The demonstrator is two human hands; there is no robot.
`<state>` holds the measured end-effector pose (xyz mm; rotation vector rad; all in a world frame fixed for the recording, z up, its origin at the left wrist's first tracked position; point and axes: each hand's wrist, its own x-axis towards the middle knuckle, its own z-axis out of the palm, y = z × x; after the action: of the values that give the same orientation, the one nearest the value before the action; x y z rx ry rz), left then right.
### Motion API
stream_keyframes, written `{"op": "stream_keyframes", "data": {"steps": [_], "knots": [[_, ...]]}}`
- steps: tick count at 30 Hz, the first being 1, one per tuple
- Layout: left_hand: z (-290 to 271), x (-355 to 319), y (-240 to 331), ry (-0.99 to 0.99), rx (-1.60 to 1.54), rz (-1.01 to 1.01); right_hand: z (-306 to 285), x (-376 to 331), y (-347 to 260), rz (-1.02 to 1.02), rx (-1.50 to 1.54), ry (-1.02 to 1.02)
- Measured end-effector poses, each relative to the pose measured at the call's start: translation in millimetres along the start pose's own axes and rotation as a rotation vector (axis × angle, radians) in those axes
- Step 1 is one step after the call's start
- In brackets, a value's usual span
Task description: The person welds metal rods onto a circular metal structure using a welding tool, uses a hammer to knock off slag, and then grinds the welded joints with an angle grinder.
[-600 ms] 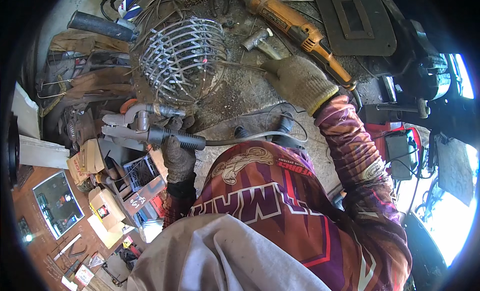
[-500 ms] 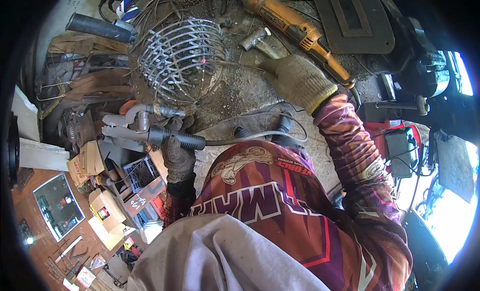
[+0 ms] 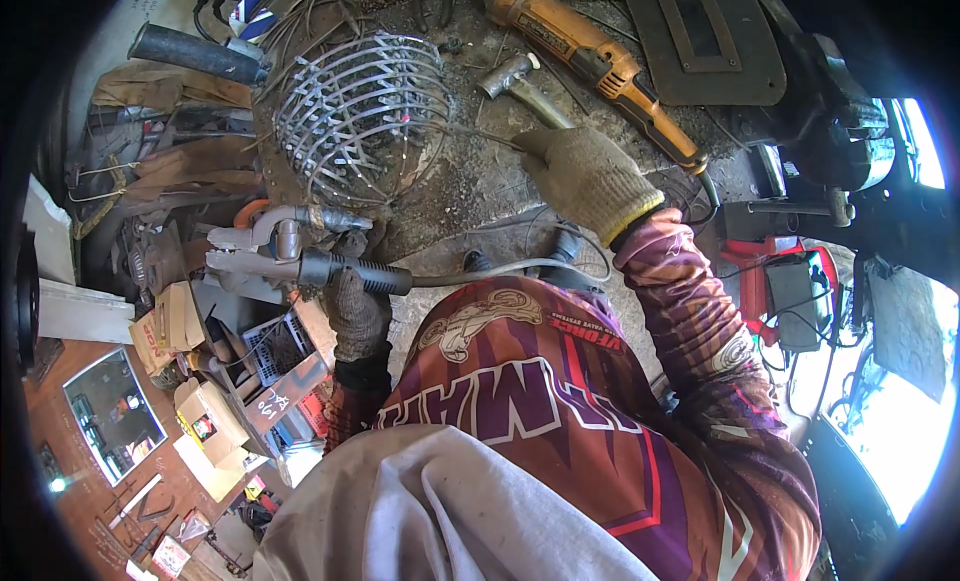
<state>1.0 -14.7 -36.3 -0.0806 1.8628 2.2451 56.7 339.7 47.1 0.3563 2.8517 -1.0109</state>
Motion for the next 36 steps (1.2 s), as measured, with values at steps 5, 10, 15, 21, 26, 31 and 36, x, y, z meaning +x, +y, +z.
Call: {"op": "stream_keyframes", "data": {"steps": [5, 10, 15, 21, 26, 31, 36], "knots": [[2, 2, 5, -0.026, 0.025, 0.039, 3, -4, -5, 0.043, -0.002, -0.01], [-15, 5, -10, 0.001, 0.103, 0.06, 0, -7, -15, 0.077, -0.013, -0.032], [-5, 6, -4, -0.007, 0.035, 0.064, -1, -9, -19, 0.104, -0.017, -0.055], [-57, 12, -48, -0.019, 0.41, 0.117, 0, -12, -28, 0.161, -0.003, -0.05], [-24, 11, -14, -0.073, 0.253, 0.09, 2, -11, -23, 0.142, 0.014, -0.029], [9, 6, 15, -0.179, 0.097, 0.099, 6, -12, -23, 0.144, 0.015, -0.039], [6, 10, 8, -0.159, 0.069, 0.119, 4, -12, -22, 0.152, 0.049, -0.057]]}}
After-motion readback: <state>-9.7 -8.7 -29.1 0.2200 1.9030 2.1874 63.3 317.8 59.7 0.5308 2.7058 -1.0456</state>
